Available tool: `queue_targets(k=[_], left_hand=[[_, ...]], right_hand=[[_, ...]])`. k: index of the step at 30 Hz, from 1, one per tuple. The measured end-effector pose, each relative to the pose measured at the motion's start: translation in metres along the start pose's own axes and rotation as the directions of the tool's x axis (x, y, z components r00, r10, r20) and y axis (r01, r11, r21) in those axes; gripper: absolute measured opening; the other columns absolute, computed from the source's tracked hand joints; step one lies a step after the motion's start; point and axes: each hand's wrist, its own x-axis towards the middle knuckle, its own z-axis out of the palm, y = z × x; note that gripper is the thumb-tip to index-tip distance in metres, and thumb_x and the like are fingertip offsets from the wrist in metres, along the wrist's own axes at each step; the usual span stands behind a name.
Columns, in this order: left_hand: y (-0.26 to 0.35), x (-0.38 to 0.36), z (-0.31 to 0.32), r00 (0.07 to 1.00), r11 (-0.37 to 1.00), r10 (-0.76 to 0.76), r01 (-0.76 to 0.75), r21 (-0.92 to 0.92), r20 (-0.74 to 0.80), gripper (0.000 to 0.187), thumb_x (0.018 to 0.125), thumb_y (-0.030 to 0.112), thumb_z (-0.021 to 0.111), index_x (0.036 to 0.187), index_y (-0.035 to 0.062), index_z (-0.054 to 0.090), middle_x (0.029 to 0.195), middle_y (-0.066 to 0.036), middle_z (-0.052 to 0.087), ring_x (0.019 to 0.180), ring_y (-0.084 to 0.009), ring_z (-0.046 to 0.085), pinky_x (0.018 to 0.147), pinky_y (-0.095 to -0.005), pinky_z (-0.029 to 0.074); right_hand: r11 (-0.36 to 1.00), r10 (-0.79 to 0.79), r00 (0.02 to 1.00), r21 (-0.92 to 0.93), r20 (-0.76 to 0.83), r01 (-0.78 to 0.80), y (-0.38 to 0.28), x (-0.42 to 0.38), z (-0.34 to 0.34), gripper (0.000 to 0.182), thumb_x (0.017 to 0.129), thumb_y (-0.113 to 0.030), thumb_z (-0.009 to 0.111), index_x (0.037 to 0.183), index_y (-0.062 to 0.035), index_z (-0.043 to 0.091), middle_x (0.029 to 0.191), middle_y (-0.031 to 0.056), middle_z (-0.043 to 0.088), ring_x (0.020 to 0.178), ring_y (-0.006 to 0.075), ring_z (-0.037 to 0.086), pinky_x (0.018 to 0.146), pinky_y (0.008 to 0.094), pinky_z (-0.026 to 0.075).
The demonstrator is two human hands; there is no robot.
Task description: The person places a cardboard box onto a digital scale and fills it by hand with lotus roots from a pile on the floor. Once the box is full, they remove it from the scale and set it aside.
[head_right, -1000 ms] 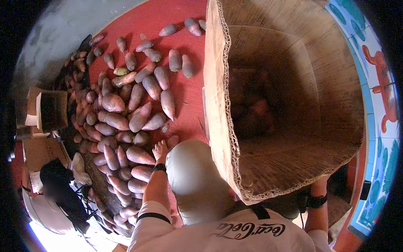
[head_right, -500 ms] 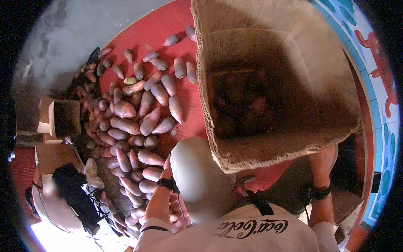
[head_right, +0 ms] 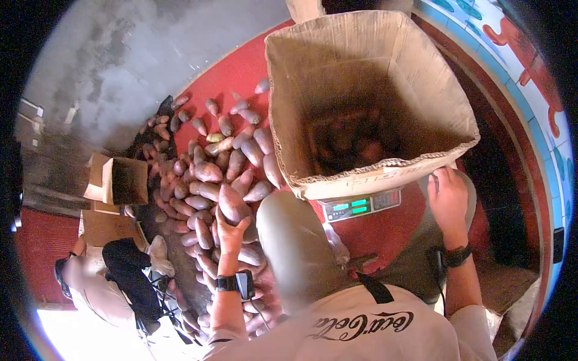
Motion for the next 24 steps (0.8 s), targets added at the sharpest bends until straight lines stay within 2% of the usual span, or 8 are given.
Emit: queue_targets(k=[4,9,13,16,17,19,21,24], left_hand=[[0.050,-0.003,-0.020,0.984,0.969,0.145,-0.163,-0.187,-0.107,0.097,0.065,0.020,0.081,0.144,0.0022,0.029,0.136,-0.018,0.045,0.126,-0.0270,0.044,0.106,-0.0391,0.034],[0.134,-0.015,-0.038,0.945,0.909,0.220,-0.288,-0.301,-0.241,0.105,0.065,0.021,0.082,0.147,0.0019,0.021,0.143,-0.017,0.035,0.132,-0.0260,0.034,0.111,-0.0393,0.025],[0.181,-0.022,-0.033,0.905,0.807,0.269,-0.399,-0.436,-0.330,0.111,0.063,0.026,0.083,0.149,0.0030,0.016,0.146,-0.019,0.030,0.135,-0.0284,0.031,0.112,-0.0406,0.024],[0.231,-0.035,-0.025,0.888,0.782,0.286,-0.434,-0.448,-0.361,0.115,0.061,0.028,0.085,0.149,0.0022,0.014,0.145,-0.020,0.030,0.135,-0.0292,0.031,0.111,-0.0411,0.024],[0.238,-0.037,-0.020,0.863,0.821,0.291,-0.447,-0.355,-0.412,0.117,0.060,0.028,0.086,0.147,0.0010,0.013,0.143,-0.020,0.030,0.134,-0.0297,0.031,0.111,-0.0418,0.025],[0.252,-0.036,-0.009,0.849,0.746,0.383,-0.517,-0.419,-0.365,0.116,0.060,0.028,0.086,0.146,0.0002,0.014,0.142,-0.020,0.030,0.134,-0.0300,0.030,0.111,-0.0425,0.025],[0.264,-0.036,0.005,0.800,0.704,0.491,-0.598,-0.383,-0.346,0.114,0.060,0.027,0.087,0.145,-0.0001,0.016,0.140,-0.019,0.032,0.132,-0.0302,0.032,0.110,-0.0431,0.027],[0.291,-0.042,0.019,0.664,0.617,0.697,-0.748,-0.244,-0.272,0.108,0.061,0.026,0.088,0.142,-0.0008,0.022,0.135,-0.020,0.040,0.127,-0.0294,0.041,0.106,-0.0420,0.034]], right_hand=[[0.998,-0.002,0.998,0.056,-0.063,0.006,0.004,-0.002,0.000,0.012,0.083,-0.011,0.061,0.091,-0.0016,0.059,0.091,0.0150,0.061,0.082,0.0350,0.059,0.074,0.0440,0.047],[0.996,-0.004,0.994,0.089,-0.105,0.014,0.007,-0.004,-0.005,0.011,0.083,-0.010,0.062,0.090,-0.0020,0.058,0.088,0.0149,0.060,0.081,0.0350,0.059,0.073,0.0440,0.047],[0.995,-0.016,0.990,0.098,-0.140,0.030,0.010,-0.007,-0.007,0.011,0.083,-0.011,0.063,0.088,-0.0026,0.058,0.086,0.0139,0.059,0.079,0.0336,0.059,0.072,0.0432,0.047],[0.995,0.006,0.993,0.101,-0.118,0.006,0.010,-0.009,-0.009,0.011,0.083,-0.011,0.062,0.088,-0.0032,0.058,0.085,0.0132,0.059,0.078,0.0333,0.059,0.072,0.0430,0.047],[0.994,0.008,0.992,0.106,-0.127,0.005,0.012,-0.010,-0.007,0.011,0.083,-0.012,0.062,0.088,-0.0032,0.058,0.085,0.0131,0.059,0.078,0.0334,0.059,0.072,0.0431,0.047],[0.993,0.010,0.990,0.114,-0.143,0.007,0.014,-0.011,-0.004,0.011,0.083,-0.012,0.062,0.088,-0.0033,0.058,0.084,0.0128,0.058,0.077,0.0335,0.059,0.072,0.0431,0.047],[0.993,0.013,0.989,0.119,-0.148,0.004,0.016,-0.012,-0.004,0.011,0.083,-0.012,0.062,0.088,-0.0034,0.058,0.085,0.0129,0.058,0.077,0.0335,0.059,0.072,0.0433,0.047],[0.993,0.015,0.986,0.122,-0.163,0.005,0.016,-0.012,-0.007,0.011,0.083,-0.012,0.062,0.088,-0.0033,0.058,0.085,0.0132,0.059,0.077,0.0336,0.059,0.072,0.0434,0.047]])
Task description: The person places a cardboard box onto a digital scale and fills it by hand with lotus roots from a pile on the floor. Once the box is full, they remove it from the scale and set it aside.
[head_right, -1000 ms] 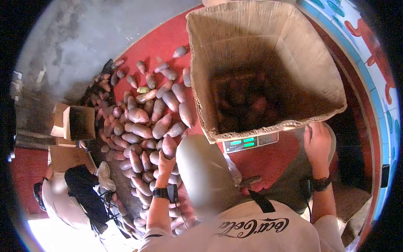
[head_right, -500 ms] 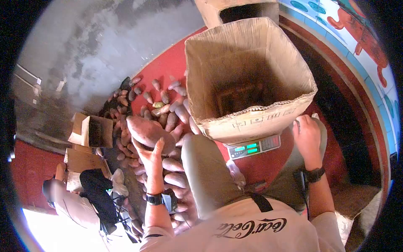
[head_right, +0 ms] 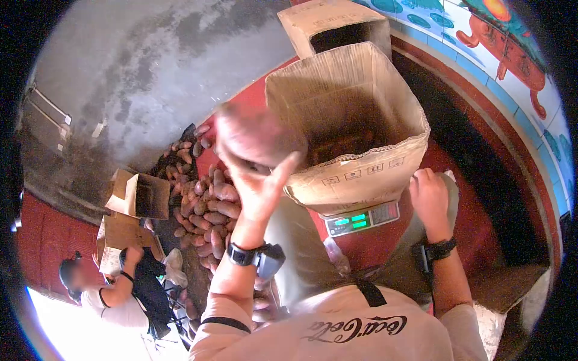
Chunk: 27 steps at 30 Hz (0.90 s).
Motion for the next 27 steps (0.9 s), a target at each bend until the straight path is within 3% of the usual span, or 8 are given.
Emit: queue_targets(k=[3,4,6,13,16,17,23,27], left_hand=[[-0.002,0.002,0.026,0.994,0.993,0.076,-0.068,-0.094,0.082,0.099,0.061,0.021,0.088,0.139,-0.0006,0.031,0.126,-0.019,0.051,0.118,-0.0299,0.051,0.102,-0.0417,0.040],[-0.004,-0.001,0.032,0.992,0.992,0.051,-0.037,-0.119,0.113,0.096,0.060,0.022,0.088,0.137,0.0018,0.035,0.123,-0.020,0.054,0.114,-0.0342,0.054,0.099,-0.0434,0.042],[-0.007,-0.003,0.037,0.972,0.997,-0.044,0.029,0.066,0.232,0.102,0.061,0.024,0.087,0.140,0.0008,0.026,0.129,-0.022,0.048,0.119,-0.0313,0.051,0.100,-0.0412,0.042],[-0.007,0.002,0.042,0.943,0.977,0.002,-0.072,0.199,0.332,0.089,0.061,0.025,0.086,0.134,0.0032,0.040,0.116,-0.024,0.059,0.110,-0.0426,0.055,0.094,-0.0474,0.045],[-0.006,0.004,0.042,0.914,0.964,0.012,-0.118,0.238,0.405,0.087,0.061,0.026,0.085,0.133,0.0037,0.041,0.115,-0.023,0.060,0.105,-0.0422,0.056,0.094,-0.0480,0.045],[-0.003,0.005,0.042,0.908,0.965,-0.017,-0.094,0.243,0.418,0.079,0.064,0.025,0.083,0.130,0.0038,0.045,0.113,-0.021,0.062,0.104,-0.0404,0.057,0.093,-0.0465,0.044],[-0.018,-0.003,0.043,0.919,0.960,0.158,-0.229,0.163,0.361,0.049,0.074,0.015,0.075,0.117,0.0042,0.055,0.109,-0.016,0.064,0.102,-0.0347,0.059,0.090,-0.0425,0.044],[-0.019,-0.008,0.039,0.924,0.941,0.265,-0.310,0.134,0.276,0.042,0.075,0.011,0.073,0.112,0.0028,0.057,0.108,-0.016,0.064,0.099,-0.0346,0.059,0.088,-0.0417,0.045]], right_hand=[[1.000,0.004,1.000,0.030,-0.009,-0.004,0.002,-0.001,0.000,0.011,0.082,-0.011,0.062,0.088,-0.0028,0.058,0.084,0.0136,0.059,0.078,0.0338,0.059,0.071,0.0434,0.047],[0.999,0.007,1.000,0.045,-0.009,-0.006,0.003,0.000,0.000,0.011,0.082,-0.010,0.062,0.088,-0.0027,0.058,0.084,0.0138,0.059,0.078,0.0339,0.059,0.071,0.0434,0.047],[0.999,0.000,1.000,0.038,-0.005,0.000,0.006,0.001,0.000,0.010,0.082,-0.010,0.062,0.088,-0.0025,0.058,0.084,0.0142,0.059,0.078,0.0342,0.059,0.071,0.0434,0.047],[1.000,0.010,1.000,0.025,0.001,-0.010,0.003,0.002,-0.002,0.009,0.082,-0.009,0.061,0.087,-0.0024,0.058,0.084,0.0146,0.059,0.079,0.0346,0.059,0.072,0.0440,0.047],[1.000,0.003,1.000,0.015,-0.009,-0.002,0.002,0.003,-0.001,0.009,0.082,-0.009,0.061,0.088,-0.0024,0.058,0.084,0.0145,0.059,0.079,0.0346,0.059,0.072,0.0440,0.047],[1.000,0.002,1.000,0.012,-0.002,-0.002,0.002,0.002,0.000,0.010,0.082,-0.009,0.061,0.088,-0.0025,0.058,0.084,0.0144,0.059,0.079,0.0346,0.059,0.072,0.0440,0.047],[1.000,-0.005,1.000,-0.013,0.026,0.005,0.002,0.000,-0.001,0.009,0.083,-0.010,0.061,0.089,-0.0028,0.058,0.086,0.0145,0.059,0.080,0.0346,0.059,0.072,0.0439,0.047],[1.000,0.009,0.999,-0.024,0.036,-0.008,0.001,0.002,-0.001,0.010,0.084,-0.010,0.060,0.089,-0.0027,0.058,0.086,0.0147,0.059,0.080,0.0347,0.059,0.072,0.0441,0.047]])
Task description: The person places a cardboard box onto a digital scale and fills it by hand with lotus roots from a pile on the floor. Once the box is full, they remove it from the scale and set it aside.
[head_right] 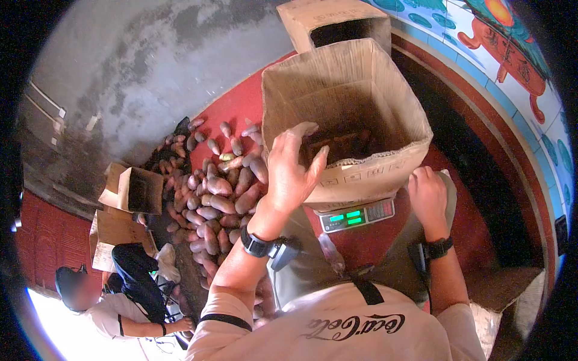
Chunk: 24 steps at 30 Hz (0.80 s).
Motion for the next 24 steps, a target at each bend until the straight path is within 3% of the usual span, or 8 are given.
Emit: queue_targets(k=[9,11,14,17,19,21,24], left_hand=[[-0.001,-0.030,-0.028,0.989,0.997,0.037,-0.046,-0.059,-0.143,0.020,0.075,0.004,0.067,0.092,0.0019,0.055,0.109,-0.017,0.064,0.097,-0.0329,0.060,0.086,-0.0404,0.045],[-0.011,-0.043,-0.032,0.986,0.999,-0.006,0.000,-0.033,-0.164,0.011,0.080,-0.001,0.060,0.089,0.0011,0.054,0.106,-0.018,0.064,0.095,-0.0317,0.060,0.086,-0.0390,0.046],[-0.032,-0.074,-0.035,0.950,0.968,-0.248,0.234,-0.093,-0.187,0.010,0.081,0.001,0.058,0.090,0.0006,0.053,0.105,-0.017,0.064,0.096,-0.0339,0.059,0.084,-0.0404,0.045],[-0.047,-0.097,-0.043,0.896,0.932,-0.363,0.349,-0.098,-0.255,0.016,0.086,-0.002,0.052,0.101,-0.0013,0.059,0.107,-0.017,0.064,0.097,-0.0325,0.060,0.087,-0.0376,0.047],[-0.061,-0.115,-0.045,0.801,0.866,-0.488,0.396,-0.304,-0.346,0.019,0.091,0.002,0.049,0.106,-0.0022,0.061,0.104,-0.013,0.064,0.096,-0.0266,0.061,0.087,-0.0354,0.048],[-0.057,-0.120,-0.064,0.830,0.883,-0.468,0.450,-0.133,-0.302,0.019,0.098,0.005,0.041,0.106,-0.0021,0.057,0.104,-0.012,0.061,0.099,-0.0204,0.056,0.091,-0.0329,0.045],[-0.072,-0.147,-0.074,0.788,0.855,-0.502,0.515,-0.066,-0.356,0.021,0.098,0.007,0.041,0.107,-0.0018,0.058,0.101,-0.011,0.061,0.095,-0.0202,0.056,0.088,-0.0324,0.045]], right_hand=[[1.000,-0.017,1.000,-0.018,0.009,0.017,-0.003,0.000,-0.001,0.010,0.083,-0.010,0.060,0.089,-0.0019,0.058,0.088,0.0153,0.059,0.082,0.0351,0.059,0.074,0.0443,0.047],[1.000,-0.015,1.000,-0.016,0.011,0.015,-0.004,0.000,-0.001,0.010,0.083,-0.010,0.060,0.089,-0.0019,0.058,0.088,0.0153,0.059,0.082,0.0350,0.059,0.075,0.0444,0.047],[1.000,-0.018,1.000,-0.022,0.010,0.018,-0.003,0.000,0.001,0.010,0.083,-0.010,0.060,0.089,-0.0019,0.058,0.089,0.0152,0.059,0.082,0.0350,0.059,0.075,0.0445,0.047],[0.999,-0.023,1.000,-0.040,0.014,0.024,-0.002,0.000,0.002,0.011,0.083,-0.010,0.061,0.089,-0.0020,0.058,0.089,0.0151,0.059,0.082,0.0350,0.059,0.075,0.0445,0.046],[0.999,-0.020,1.000,-0.040,0.019,0.021,-0.003,0.000,0.002,0.011,0.083,-0.011,0.061,0.090,-0.0021,0.058,0.089,0.0150,0.059,0.082,0.0349,0.059,0.075,0.0443,0.046],[0.999,-0.014,1.000,-0.042,0.028,0.015,-0.003,0.001,0.001,0.011,0.083,-0.011,0.061,0.089,-0.0022,0.058,0.088,0.0148,0.059,0.082,0.0348,0.059,0.075,0.0443,0.046],[0.998,-0.016,1.000,-0.053,0.021,0.017,-0.004,0.001,0.003,0.011,0.084,-0.011,0.061,0.089,-0.0022,0.058,0.088,0.0145,0.059,0.082,0.0345,0.059,0.075,0.0443,0.047]])
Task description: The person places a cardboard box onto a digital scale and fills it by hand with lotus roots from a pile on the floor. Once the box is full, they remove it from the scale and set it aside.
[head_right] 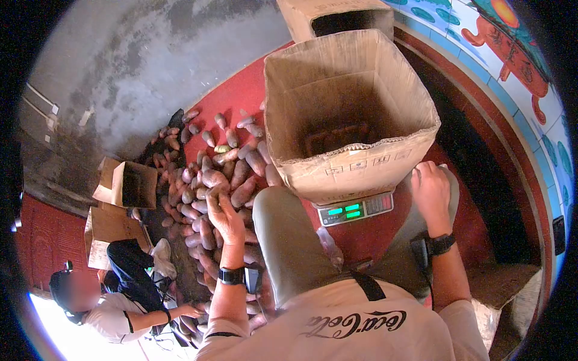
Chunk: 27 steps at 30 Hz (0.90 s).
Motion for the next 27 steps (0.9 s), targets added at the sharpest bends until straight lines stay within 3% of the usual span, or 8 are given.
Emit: queue_targets(k=[2,5,8,11,17,20,23,27], left_hand=[[-0.019,-0.009,-0.009,0.999,0.997,-0.031,0.032,0.064,-0.019,0.020,0.097,0.008,0.043,0.107,-0.0016,0.058,0.098,-0.011,0.062,0.090,-0.0208,0.056,0.085,-0.0325,0.046],[-0.045,-0.025,-0.018,0.991,0.972,-0.130,0.136,0.192,-0.044,0.020,0.092,0.005,0.044,0.105,-0.0020,0.058,0.098,-0.017,0.062,0.092,-0.0322,0.060,0.083,-0.0388,0.047],[-0.044,-0.033,-0.025,0.986,0.961,-0.164,0.159,0.224,0.001,0.021,0.095,0.008,0.045,0.107,-0.0029,0.058,0.097,-0.016,0.063,0.089,-0.0272,0.058,0.084,-0.0360,0.046],[-0.060,-0.040,-0.029,0.992,0.961,-0.126,0.124,0.246,-0.004,0.021,0.093,0.008,0.046,0.106,-0.0031,0.059,0.099,-0.018,0.063,0.090,-0.0298,0.059,0.084,-0.0380,0.046],[-0.064,-0.047,-0.035,0.978,0.948,-0.203,0.211,0.237,-0.054,0.021,0.093,0.011,0.048,0.102,-0.0043,0.060,0.099,-0.019,0.062,0.089,-0.0326,0.059,0.083,-0.0391,0.047],[-0.084,-0.054,-0.044,0.979,0.910,-0.203,0.189,0.369,-0.001,0.020,0.090,0.011,0.050,0.100,-0.0027,0.062,0.099,-0.021,0.061,0.091,-0.0376,0.058,0.082,-0.0426,0.047],[-0.110,-0.068,-0.050,0.951,0.874,-0.308,0.289,0.390,-0.015,0.022,0.090,0.015,0.053,0.097,-0.0034,0.063,0.098,-0.021,0.061,0.091,-0.0392,0.058,0.081,-0.0439,0.047],[-0.122,-0.084,-0.058,0.959,0.837,-0.281,0.268,0.477,-0.045,0.021,0.089,0.015,0.054,0.096,-0.0026,0.063,0.094,-0.020,0.060,0.090,-0.0389,0.058,0.080,-0.0444,0.046]], right_hand=[[1.000,-0.004,1.000,-0.009,-0.007,0.004,0.001,-0.001,0.000,0.011,0.084,-0.012,0.061,0.089,-0.0022,0.058,0.088,0.0143,0.059,0.082,0.0344,0.059,0.075,0.0443,0.047],[1.000,-0.009,1.000,-0.017,-0.004,0.009,0.000,0.000,0.000,0.012,0.084,-0.013,0.061,0.089,-0.0021,0.059,0.087,0.0142,0.060,0.081,0.0344,0.059,0.074,0.0442,0.047],[1.000,-0.009,1.000,-0.019,0.005,0.009,0.001,-0.001,0.001,0.012,0.084,-0.013,0.061,0.088,-0.0020,0.059,0.086,0.0141,0.060,0.081,0.0344,0.059,0.073,0.0442,0.047],[1.000,-0.016,1.000,-0.024,0.009,0.016,0.001,0.000,0.002,0.012,0.084,-0.013,0.061,0.088,-0.0020,0.058,0.086,0.0141,0.059,0.080,0.0344,0.059,0.074,0.0442,0.047],[0.999,-0.008,1.000,-0.036,0.018,0.009,-0.001,-0.001,0.002,0.011,0.083,-0.012,0.060,0.088,-0.0025,0.058,0.086,0.0142,0.059,0.082,0.0343,0.059,0.074,0.0443,0.047],[0.999,-0.011,1.000,-0.038,0.020,0.011,-0.001,-0.001,0.002,0.011,0.084,-0.012,0.060,0.088,-0.0027,0.058,0.087,0.0144,0.059,0.082,0.0344,0.059,0.075,0.0445,0.046],[0.999,-0.013,1.000,-0.030,0.020,0.014,0.000,-0.002,0.003,0.010,0.084,-0.012,0.060,0.088,-0.0027,0.058,0.087,0.0143,0.059,0.082,0.0345,0.059,0.075,0.0446,0.046],[0.999,-0.030,0.999,-0.043,0.017,0.031,0.000,-0.002,0.003,0.010,0.084,-0.012,0.060,0.087,-0.0028,0.058,0.087,0.0137,0.060,0.081,0.0340,0.059,0.074,0.0444,0.046]])
